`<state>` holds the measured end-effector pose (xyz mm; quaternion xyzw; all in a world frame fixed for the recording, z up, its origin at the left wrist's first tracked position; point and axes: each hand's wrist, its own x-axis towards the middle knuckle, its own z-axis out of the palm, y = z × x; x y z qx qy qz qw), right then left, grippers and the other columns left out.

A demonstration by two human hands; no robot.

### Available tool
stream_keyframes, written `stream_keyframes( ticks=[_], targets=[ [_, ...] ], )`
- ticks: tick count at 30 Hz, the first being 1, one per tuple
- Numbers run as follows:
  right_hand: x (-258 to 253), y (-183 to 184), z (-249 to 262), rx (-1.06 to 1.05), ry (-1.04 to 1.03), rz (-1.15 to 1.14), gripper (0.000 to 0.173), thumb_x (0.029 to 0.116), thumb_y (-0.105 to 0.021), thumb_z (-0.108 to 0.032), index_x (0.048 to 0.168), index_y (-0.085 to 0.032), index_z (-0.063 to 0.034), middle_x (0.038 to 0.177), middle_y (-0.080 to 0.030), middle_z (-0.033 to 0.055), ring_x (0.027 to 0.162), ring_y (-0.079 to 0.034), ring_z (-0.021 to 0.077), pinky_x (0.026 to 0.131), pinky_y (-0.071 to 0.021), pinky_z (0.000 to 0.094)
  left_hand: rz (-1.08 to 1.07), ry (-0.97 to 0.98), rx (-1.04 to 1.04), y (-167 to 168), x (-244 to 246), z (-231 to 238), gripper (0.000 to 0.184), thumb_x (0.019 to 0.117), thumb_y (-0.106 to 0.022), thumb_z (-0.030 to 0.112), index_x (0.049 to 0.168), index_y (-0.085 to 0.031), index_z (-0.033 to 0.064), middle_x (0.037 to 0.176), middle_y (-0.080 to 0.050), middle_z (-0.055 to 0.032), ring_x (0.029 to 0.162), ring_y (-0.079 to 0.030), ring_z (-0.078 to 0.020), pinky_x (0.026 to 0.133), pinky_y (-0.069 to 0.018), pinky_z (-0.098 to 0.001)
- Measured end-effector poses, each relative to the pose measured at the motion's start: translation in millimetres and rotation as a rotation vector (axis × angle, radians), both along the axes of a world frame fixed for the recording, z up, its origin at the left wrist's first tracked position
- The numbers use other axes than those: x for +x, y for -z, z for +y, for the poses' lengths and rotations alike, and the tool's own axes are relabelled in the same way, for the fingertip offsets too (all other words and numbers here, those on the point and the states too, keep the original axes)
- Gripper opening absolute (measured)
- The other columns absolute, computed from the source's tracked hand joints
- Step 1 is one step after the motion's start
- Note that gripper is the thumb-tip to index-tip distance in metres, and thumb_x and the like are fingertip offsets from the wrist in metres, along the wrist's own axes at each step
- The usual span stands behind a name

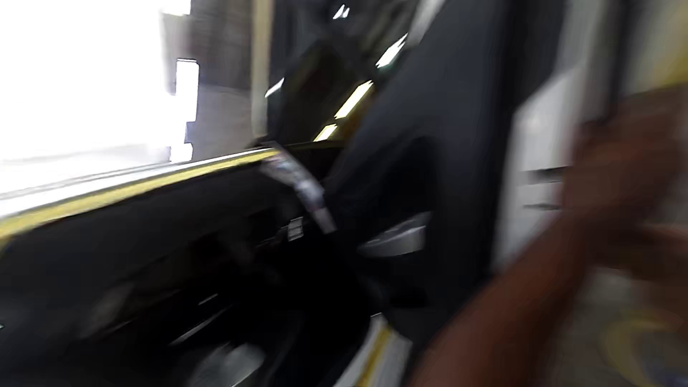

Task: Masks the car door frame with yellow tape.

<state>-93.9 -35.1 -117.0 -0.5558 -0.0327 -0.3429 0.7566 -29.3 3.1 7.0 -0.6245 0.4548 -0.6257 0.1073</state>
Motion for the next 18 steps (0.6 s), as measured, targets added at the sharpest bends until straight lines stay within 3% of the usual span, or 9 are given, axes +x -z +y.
stream_keyframes(
  ticks=[1,2,4,6,9,13,18],
  targets=[
    [23.4,18.0,-12.2,0.036,0.114,-0.001,0.025,0.1041,-0.054,-0.009,0.117,-0.06,0.0114,0.09,-0.065,0.0135,0.07,-0.061,0.0135,0.063,-0.0543,0.0333,-0.007,0.033,-0.016,-4.1,-15.6,-2.9,0.039,0.094,-0.063,0.01,0.133,-0.069,0.0109,0.144,-0.063,-0.0054,0.136,-0.055,-0.023,0.111,-0.0401,-0.0416],
    [39.5,23.3,-18.5,0.094,0.169,0.031,0.023,0.104,-0.057,-0.013,0.111,-0.065,0.0075,0.087,-0.068,0.0143,0.068,-0.064,0.0182,0.062,-0.0562,0.0376,-0.009,-0.003,-0.019,-6.2,-21.1,-4.5,0.041,0.0932,-0.065,0.011,0.134,-0.07,0.0159,0.147,-0.06,-0.007,0.137,-0.053,-0.0281,0.109,-0.0398,-0.0475],
    [57.6,22.5,-25.8,0.158,0.131,0.071,0.024,0.1038,-0.06,-0.02,0.109,-0.068,0.0018,0.089,-0.072,0.0125,0.074,-0.072,0.022,0.069,-0.0622,0.0407,-0.026,-0.063,-0.019,-7.6,-15.2,-8.4,0.039,0.0953,-0.068,0.023,0.134,-0.069,0.0245,0.146,-0.058,-0.0125,0.133,-0.052,-0.0375,0.099,-0.0407,-0.0576],
    [65.0,22.8,-25.5,0.175,0.065,0.044,0.024,0.1036,-0.061,-0.022,0.108,-0.069,-0.001,0.091,-0.074,0.0093,0.078,-0.073,0.02,0.075,-0.0633,0.0392,-0.057,-0.07,-0.037,-9.3,-10.1,-9.1,0.035,0.0984,-0.066,0.037,0.131,-0.07,0.0252,0.138,-0.06,-0.0148,0.125,-0.054,-0.041,0.092,-0.0408,-0.0613],
    [68.6,24.7,-23.1,0.213,0.066,0.017,0.024,0.1032,-0.062,-0.027,0.102,-0.07,-0.0047,0.083,-0.074,0.0048,0.072,-0.073,0.0166,0.071,-0.0627,0.0359,-0.058,-0.073,-0.039,-10.4,-12.5,-11.7,0.035,0.0984,-0.066,0.037,0.131,-0.07,0.023,0.133,-0.059,-0.0182,0.121,-0.051,-0.045,0.09,-0.0376,-0.0617],
    [69.2,23.5,-18.4,0.228,0.084,0.079,0.028,0.1026,-0.063,-0.037,0.1,-0.07,-0.0106,0.08,-0.073,0.0016,0.064,-0.07,0.015,0.062,-0.06,0.0336,-0.1,-0.093,-0.062,-10.4,-11.0,-13.7,0.034,0.1003,-0.062,0.04,0.129,-0.071,0.0251,0.133,-0.057,-0.0172,0.121,-0.048,-0.0429,0.091,-0.0339,-0.0582],
    [64.5,16.6,-15.1,0.233,0.116,0.172,0.031,0.1002,-0.065,-0.043,0.097,-0.071,-0.0128,0.078,-0.073,-0.0005,0.067,-0.069,0.0131,0.063,-0.0577,0.036,-0.105,-0.105,-0.049,-7.1,-13.1,-11.1,0.035,0.1003,-0.062,0.039,0.129,-0.071,0.0216,0.134,-0.056,-0.0181,0.121,-0.046,-0.0426,0.092,-0.032,-0.057]
  ],
)
